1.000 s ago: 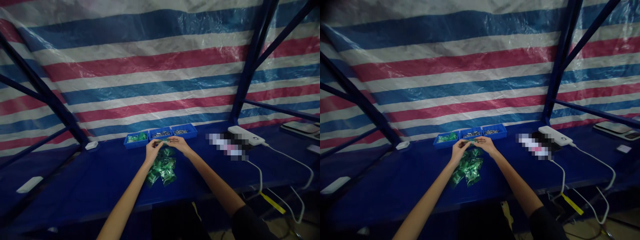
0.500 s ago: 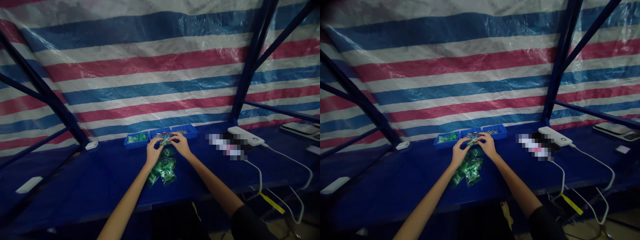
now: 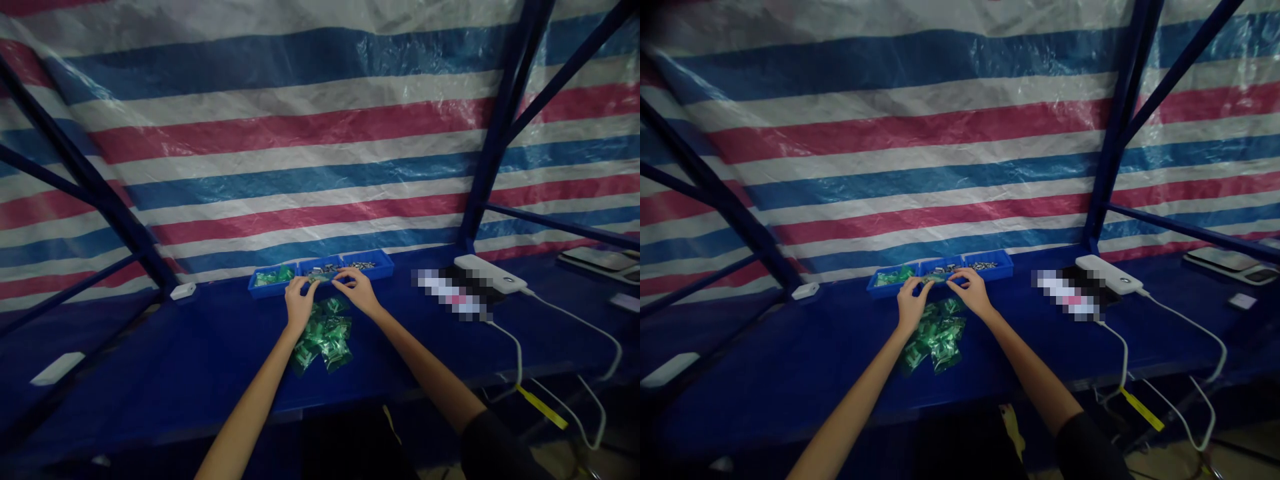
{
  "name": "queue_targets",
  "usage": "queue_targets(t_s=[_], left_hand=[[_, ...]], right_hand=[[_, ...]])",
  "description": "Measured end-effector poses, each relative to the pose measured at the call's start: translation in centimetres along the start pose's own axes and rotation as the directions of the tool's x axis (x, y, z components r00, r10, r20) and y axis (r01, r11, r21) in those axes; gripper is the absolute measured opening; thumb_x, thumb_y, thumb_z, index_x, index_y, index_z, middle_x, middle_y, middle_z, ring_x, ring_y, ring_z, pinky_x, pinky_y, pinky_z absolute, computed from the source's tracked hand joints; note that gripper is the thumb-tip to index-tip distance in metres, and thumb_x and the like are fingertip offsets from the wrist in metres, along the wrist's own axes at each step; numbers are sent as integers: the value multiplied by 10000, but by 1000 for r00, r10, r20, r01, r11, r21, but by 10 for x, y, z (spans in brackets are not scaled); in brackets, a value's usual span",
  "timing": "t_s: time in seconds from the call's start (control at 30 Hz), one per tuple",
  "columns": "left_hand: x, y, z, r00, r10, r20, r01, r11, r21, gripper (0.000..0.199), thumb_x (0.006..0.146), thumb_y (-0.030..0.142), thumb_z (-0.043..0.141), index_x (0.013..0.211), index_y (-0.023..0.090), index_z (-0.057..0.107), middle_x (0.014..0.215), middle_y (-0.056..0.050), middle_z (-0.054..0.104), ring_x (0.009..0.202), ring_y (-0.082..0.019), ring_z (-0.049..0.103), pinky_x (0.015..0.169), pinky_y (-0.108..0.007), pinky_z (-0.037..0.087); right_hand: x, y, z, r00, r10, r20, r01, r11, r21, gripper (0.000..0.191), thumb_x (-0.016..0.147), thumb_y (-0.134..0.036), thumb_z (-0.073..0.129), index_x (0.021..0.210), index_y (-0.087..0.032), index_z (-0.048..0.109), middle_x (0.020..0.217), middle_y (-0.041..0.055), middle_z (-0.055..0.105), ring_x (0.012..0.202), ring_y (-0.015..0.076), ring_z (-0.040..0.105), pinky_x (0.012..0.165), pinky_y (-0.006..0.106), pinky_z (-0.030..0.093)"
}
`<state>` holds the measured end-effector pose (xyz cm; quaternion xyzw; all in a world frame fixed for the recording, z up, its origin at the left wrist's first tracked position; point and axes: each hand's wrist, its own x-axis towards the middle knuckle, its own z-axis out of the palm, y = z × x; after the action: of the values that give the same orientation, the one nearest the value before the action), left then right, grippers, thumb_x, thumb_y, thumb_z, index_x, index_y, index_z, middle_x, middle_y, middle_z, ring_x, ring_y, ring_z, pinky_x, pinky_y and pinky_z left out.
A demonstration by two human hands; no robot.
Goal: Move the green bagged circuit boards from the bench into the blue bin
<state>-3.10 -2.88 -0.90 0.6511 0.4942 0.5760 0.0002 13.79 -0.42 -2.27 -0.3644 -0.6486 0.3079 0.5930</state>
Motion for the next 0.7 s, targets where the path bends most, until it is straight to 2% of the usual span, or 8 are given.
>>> queue_targets(t_s=[0.07, 0.17, 0.23, 0.33, 0.4, 0.47, 0.57, 0.7], left_hand=[[6, -10, -5, 990, -105, -91, 105, 994, 3, 216, 744, 406, 615, 800, 201, 658, 804, -38, 651, 817, -198, 597, 815, -330, 434], [17, -30, -22, 935, -255, -247, 257, 966, -24, 292, 725, 439, 608, 870, 187, 630, 782, -36, 653, 767, -187, 606, 773, -308, 441], [24, -46, -35, 870, -342, -354, 349, 936, -47, 309, 709, 436, 611, 882, 181, 602, 748, -29, 648, 740, -182, 613, 749, -298, 445], [31, -68, -53, 741, -458, -491, 496, 866, -61, 311, 682, 411, 625, 891, 192, 554, 710, -15, 633, 702, -181, 616, 723, -305, 450], [33, -80, -60, 696, -482, -532, 547, 836, -42, 299, 679, 392, 624, 893, 204, 533, 712, -13, 625, 701, -186, 615, 729, -319, 449], [34, -89, -63, 709, -470, -526, 551, 835, -3, 270, 685, 384, 615, 873, 210, 530, 743, -22, 630, 735, -194, 617, 756, -332, 444], [36, -97, -64, 757, -442, -481, 531, 845, 60, 246, 695, 391, 601, 856, 215, 539, 797, -33, 647, 803, -205, 622, 812, -338, 430], [38, -103, -64, 795, -413, -445, 514, 848, 132, 284, 730, 358, 561, 969, 205, 541, 864, -64, 663, 884, -231, 620, 893, -379, 384]], right_hand=[[-1, 0, 1, 1000, 19, -10, -19, 1000, -12, 196, 704, -372, 637, 791, -200, 675, 1051, 88, 603, 931, 201, 591, 616, 257, 510], [-1, 0, 0, 999, 33, -29, -33, 999, -28, 204, 709, -376, 624, 797, -197, 669, 993, 84, 619, 837, 185, 599, 575, 248, 495], [-1, -1, 0, 999, 36, -30, -37, 999, -29, 210, 711, -379, 620, 800, -194, 662, 943, 79, 631, 792, 183, 602, 556, 249, 481], [-2, -2, 1, 999, 36, -19, -36, 999, -30, 206, 715, -372, 614, 800, -188, 655, 903, 75, 635, 772, 184, 606, 547, 248, 464], [-3, -2, 1, 999, 34, -9, -35, 999, -32, 195, 718, -359, 611, 798, -187, 655, 897, 73, 631, 766, 181, 606, 542, 244, 455], [-4, -2, 2, 999, 34, 0, -34, 999, -32, 186, 719, -346, 609, 801, -186, 658, 899, 70, 627, 764, 178, 604, 537, 239, 447], [-4, -1, 2, 999, 37, 2, -37, 999, -39, 185, 715, -340, 611, 800, -184, 661, 897, 68, 628, 751, 173, 604, 533, 237, 443], [-4, 1, 3, 999, 32, 8, -32, 997, -66, 203, 717, -360, 606, 799, -184, 665, 885, 72, 637, 723, 169, 601, 523, 239, 444]])
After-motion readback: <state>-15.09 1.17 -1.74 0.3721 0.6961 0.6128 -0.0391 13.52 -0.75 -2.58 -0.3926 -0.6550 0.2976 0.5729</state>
